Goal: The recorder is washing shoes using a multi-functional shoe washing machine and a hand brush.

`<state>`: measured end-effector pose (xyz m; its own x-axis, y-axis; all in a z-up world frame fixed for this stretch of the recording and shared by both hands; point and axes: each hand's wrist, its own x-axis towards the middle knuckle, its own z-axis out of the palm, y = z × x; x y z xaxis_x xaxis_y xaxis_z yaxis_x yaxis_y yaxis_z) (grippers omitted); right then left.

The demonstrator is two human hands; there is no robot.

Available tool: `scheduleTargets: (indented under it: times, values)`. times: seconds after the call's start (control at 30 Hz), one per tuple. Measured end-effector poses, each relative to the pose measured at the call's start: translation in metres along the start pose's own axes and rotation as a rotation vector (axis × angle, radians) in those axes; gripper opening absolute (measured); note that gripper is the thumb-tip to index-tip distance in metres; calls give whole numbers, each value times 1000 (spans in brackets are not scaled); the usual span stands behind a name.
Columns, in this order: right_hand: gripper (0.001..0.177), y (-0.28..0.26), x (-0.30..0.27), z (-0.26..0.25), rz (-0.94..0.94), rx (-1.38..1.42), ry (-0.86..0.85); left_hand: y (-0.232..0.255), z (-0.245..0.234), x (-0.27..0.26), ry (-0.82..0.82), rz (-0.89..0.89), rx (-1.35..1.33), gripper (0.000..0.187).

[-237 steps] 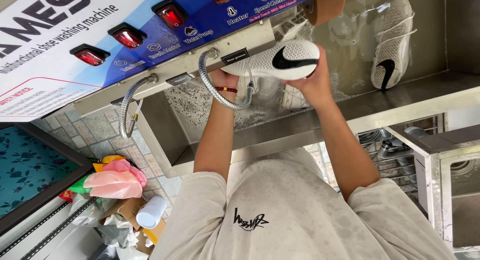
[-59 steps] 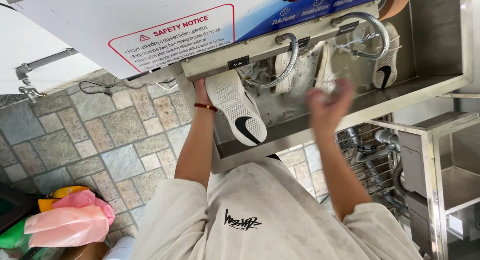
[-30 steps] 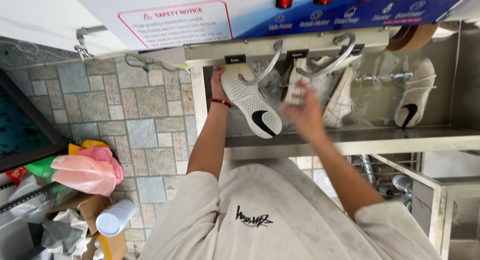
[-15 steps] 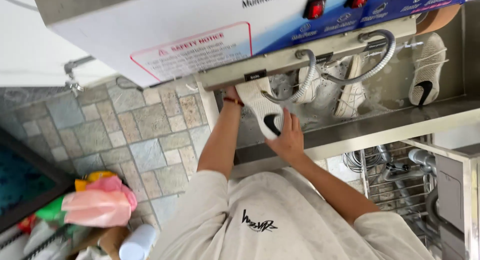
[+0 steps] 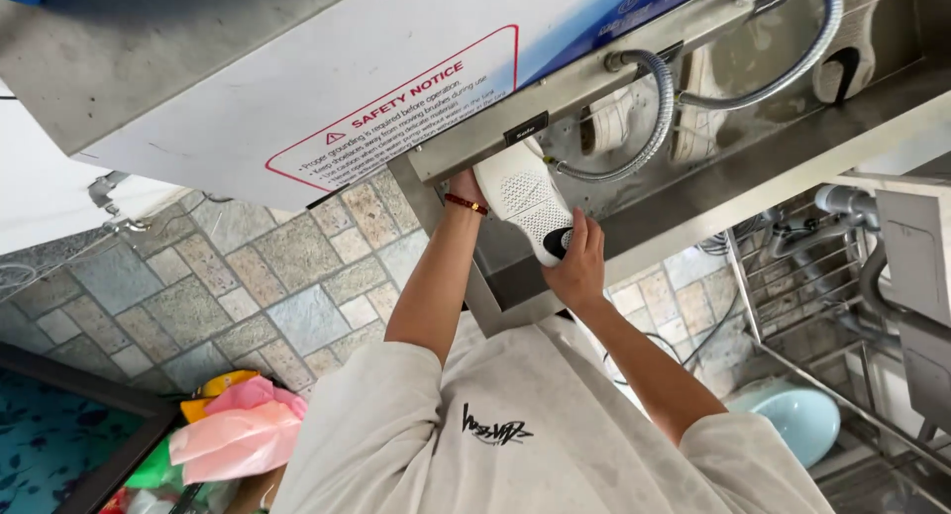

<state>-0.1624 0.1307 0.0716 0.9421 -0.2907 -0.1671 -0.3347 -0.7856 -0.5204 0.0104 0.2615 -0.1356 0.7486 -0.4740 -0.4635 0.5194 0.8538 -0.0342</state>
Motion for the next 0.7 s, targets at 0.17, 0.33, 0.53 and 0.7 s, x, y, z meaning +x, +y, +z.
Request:
scheduleTargets:
  times: [0.17,0.33,0.53,0.7]
  values:
    - [104,-8,11,1,-60,23,65,13,-9,14,5,75,12,38]
    - [105,-10,11,1,-22,52,62,22,-27,28,128,182,134,39]
    - [108,-2,-13,-7,-59,119,98,0,-2,5,113,164,234,40]
    - [107,0,-9,-11,-75,110,138,4,-3,18,162,151,241,46]
